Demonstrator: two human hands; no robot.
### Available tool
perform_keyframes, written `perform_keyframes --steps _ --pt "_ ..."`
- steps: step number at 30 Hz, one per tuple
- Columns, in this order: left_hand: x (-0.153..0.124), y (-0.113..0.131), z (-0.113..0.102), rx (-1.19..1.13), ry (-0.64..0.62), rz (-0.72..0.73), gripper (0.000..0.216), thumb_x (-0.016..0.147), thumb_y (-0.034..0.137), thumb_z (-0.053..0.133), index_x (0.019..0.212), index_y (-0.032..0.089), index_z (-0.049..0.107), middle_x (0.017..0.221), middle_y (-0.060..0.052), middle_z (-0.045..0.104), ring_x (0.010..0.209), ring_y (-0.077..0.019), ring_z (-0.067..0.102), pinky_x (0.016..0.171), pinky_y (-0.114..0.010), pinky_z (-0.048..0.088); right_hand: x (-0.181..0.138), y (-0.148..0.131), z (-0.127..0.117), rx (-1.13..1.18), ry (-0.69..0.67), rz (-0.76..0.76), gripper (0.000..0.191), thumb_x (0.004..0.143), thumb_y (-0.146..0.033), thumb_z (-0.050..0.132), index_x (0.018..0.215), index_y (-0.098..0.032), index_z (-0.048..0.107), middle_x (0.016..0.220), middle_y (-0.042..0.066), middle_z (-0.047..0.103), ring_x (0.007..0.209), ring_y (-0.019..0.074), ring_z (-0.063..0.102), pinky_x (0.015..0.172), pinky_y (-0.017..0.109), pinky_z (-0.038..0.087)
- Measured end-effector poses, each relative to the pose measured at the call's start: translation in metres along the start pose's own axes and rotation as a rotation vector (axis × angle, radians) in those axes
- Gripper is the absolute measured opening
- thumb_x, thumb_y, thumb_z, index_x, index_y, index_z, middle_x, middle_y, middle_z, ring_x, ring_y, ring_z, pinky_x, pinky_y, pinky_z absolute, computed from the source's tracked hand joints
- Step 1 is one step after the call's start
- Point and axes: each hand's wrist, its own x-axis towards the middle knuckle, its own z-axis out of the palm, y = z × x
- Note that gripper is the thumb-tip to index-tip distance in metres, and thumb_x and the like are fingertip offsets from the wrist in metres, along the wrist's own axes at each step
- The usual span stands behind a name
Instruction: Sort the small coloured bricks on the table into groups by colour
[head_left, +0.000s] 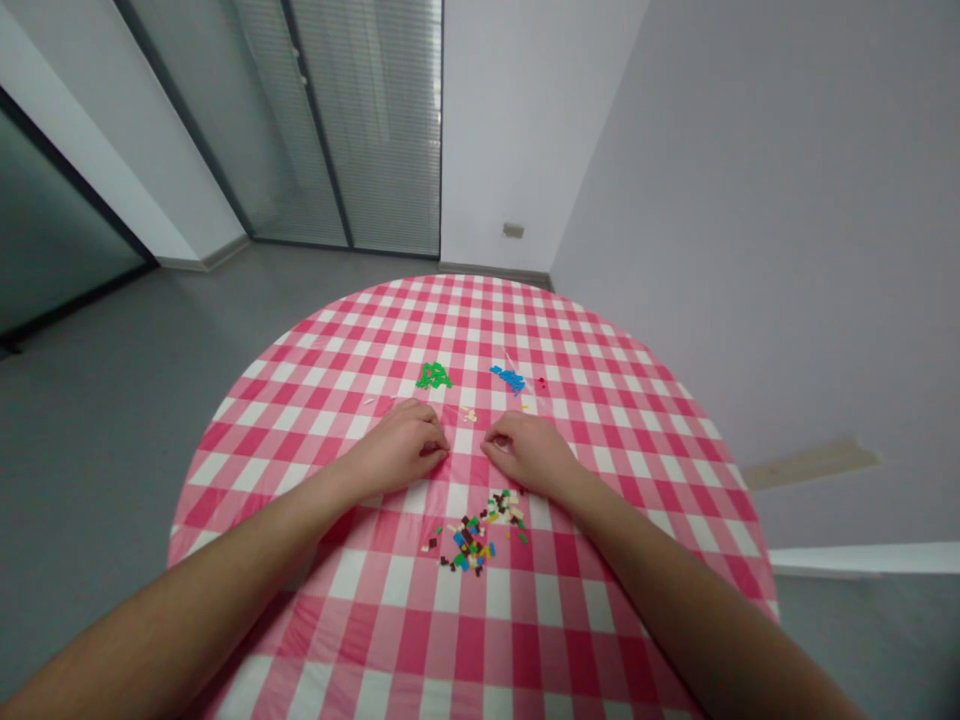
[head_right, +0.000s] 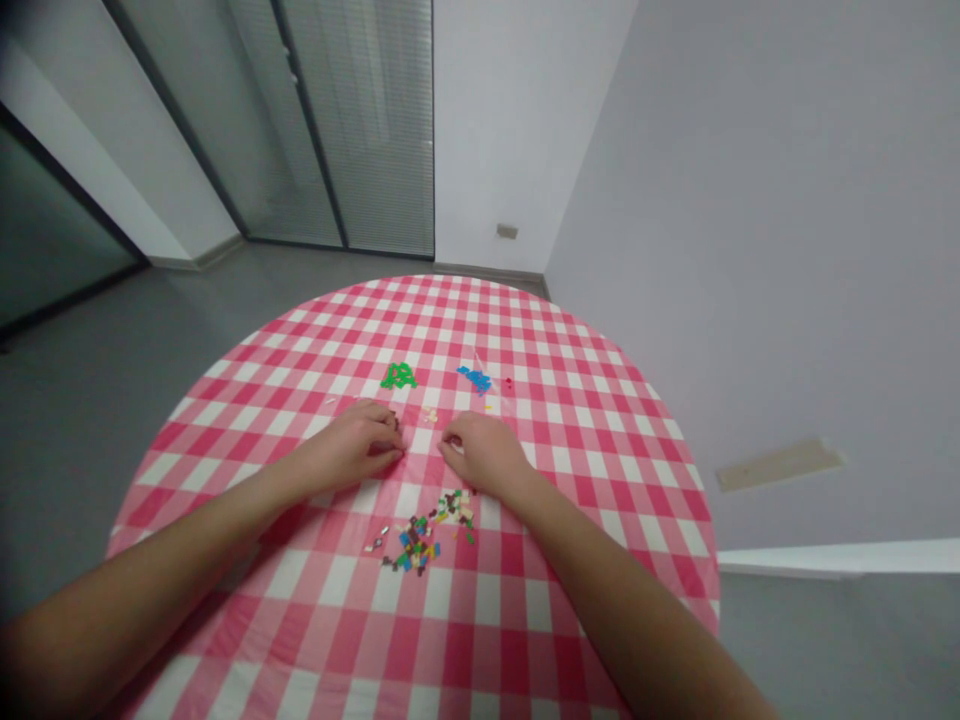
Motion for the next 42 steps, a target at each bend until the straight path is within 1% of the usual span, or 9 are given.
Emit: perform_keyframes --steps 2,5,11,16,27,35,38,41,42 --pt "-0.001 -0.003 -0.004 0.002 -0.015 -0.009 0.017 0.085 0.017 0.059 0.079 0.019 0.074 0.083 -0.006 0.067 0.084 -0.0211 0.057 0.081 -0.037 0.04 0.003 0.004 0.002 -0.038 0.041 0.071 0.017 0.089 -0.031 0.061 0.084 -0.018 0.072 0.086 0.007 0.071 0.078 0.0188 0.063 0.067 0.029 0.042" --pt "-0.003 -0.005 -0.01 0.037 -0.041 -0.027 0.018 0.084 0.017 0.058 0.08 0.021 0.075 0.084 -0.006 0.068 0.082 -0.0208 0.057 0.079 -0.036 0.039 0.006 0.009 0.003 -0.042 0.063 0.094 0.022 0.091 -0.036 0.06 0.083 -0.018 0.071 0.085 0.006 0.071 0.077 0.0183 0.062 0.065 0.029 0.041" --pt "-0.005 -0.014 -0.015 0.1 -0.063 -0.013 0.021 0.083 0.014 0.057 0.072 0.021 0.074 0.078 -0.005 0.068 0.079 -0.0198 0.057 0.077 -0.034 0.038 0.003 0.014 -0.001 0.015 0.071 0.049 0.014 0.087 -0.022 0.06 0.09 -0.018 0.072 0.091 0.006 0.071 0.083 0.0183 0.063 0.071 0.028 0.044" --pt "-0.006 -0.021 -0.013 0.112 -0.052 -0.051 0.024 0.082 0.012 0.054 0.073 0.021 0.074 0.078 -0.005 0.067 0.077 -0.0194 0.056 0.072 -0.031 0.038 0.006 0.013 0.002 0.01 0.067 0.058 0.014 0.089 -0.024 0.059 0.087 -0.018 0.072 0.089 0.006 0.071 0.082 0.0182 0.063 0.071 0.029 0.044" --pt "-0.004 -0.007 -0.014 0.018 -0.02 -0.012 0.019 0.084 0.011 0.058 0.083 0.02 0.075 0.087 -0.005 0.071 0.084 -0.0208 0.059 0.081 -0.035 0.042 0.016 0.008 0.011 -0.022 0.083 0.093 0.017 0.092 -0.026 0.058 0.085 -0.019 0.072 0.087 0.005 0.071 0.081 0.0176 0.062 0.068 0.028 0.042" --pt "-0.004 -0.003 -0.01 -0.081 -0.041 0.022 0.016 0.085 0.013 0.06 0.082 0.02 0.074 0.085 -0.004 0.07 0.084 -0.019 0.06 0.082 -0.035 0.042 0.012 0.012 0.009 0.017 0.085 0.0 0.021 0.094 -0.027 0.056 0.097 -0.018 0.075 0.091 0.008 0.072 0.086 0.0197 0.063 0.074 0.03 0.045" --pt "-0.004 -0.003 -0.008 -0.086 -0.049 0.034 0.015 0.086 0.013 0.06 0.083 0.02 0.073 0.086 -0.004 0.069 0.085 -0.0191 0.06 0.082 -0.035 0.042 0.004 0.013 -0.008 0.14 -0.017 -0.064 0.017 0.089 -0.019 0.06 0.095 -0.019 0.076 0.093 0.006 0.074 0.085 0.0178 0.065 0.076 0.028 0.046" --pt "-0.004 -0.004 -0.006 -0.088 -0.053 0.032 0.014 0.086 0.013 0.06 0.082 0.019 0.073 0.086 -0.004 0.069 0.085 -0.0192 0.06 0.081 -0.034 0.042 -0.007 0.012 -0.031 0.269 -0.329 -0.144 0.018 0.082 -0.012 0.061 0.088 -0.019 0.077 0.083 0.003 0.075 0.072 0.0141 0.065 0.067 0.024 0.045" --pt "-0.004 -0.004 -0.006 -0.089 -0.052 0.031 0.014 0.086 0.013 0.06 0.083 0.019 0.073 0.086 -0.004 0.069 0.085 -0.0193 0.06 0.081 -0.035 0.043 -0.01 0.012 -0.038 0.291 -0.398 -0.147 0.018 0.08 -0.012 0.062 0.089 -0.018 0.077 0.083 0.003 0.075 0.07 0.0135 0.065 0.065 0.023 0.045"
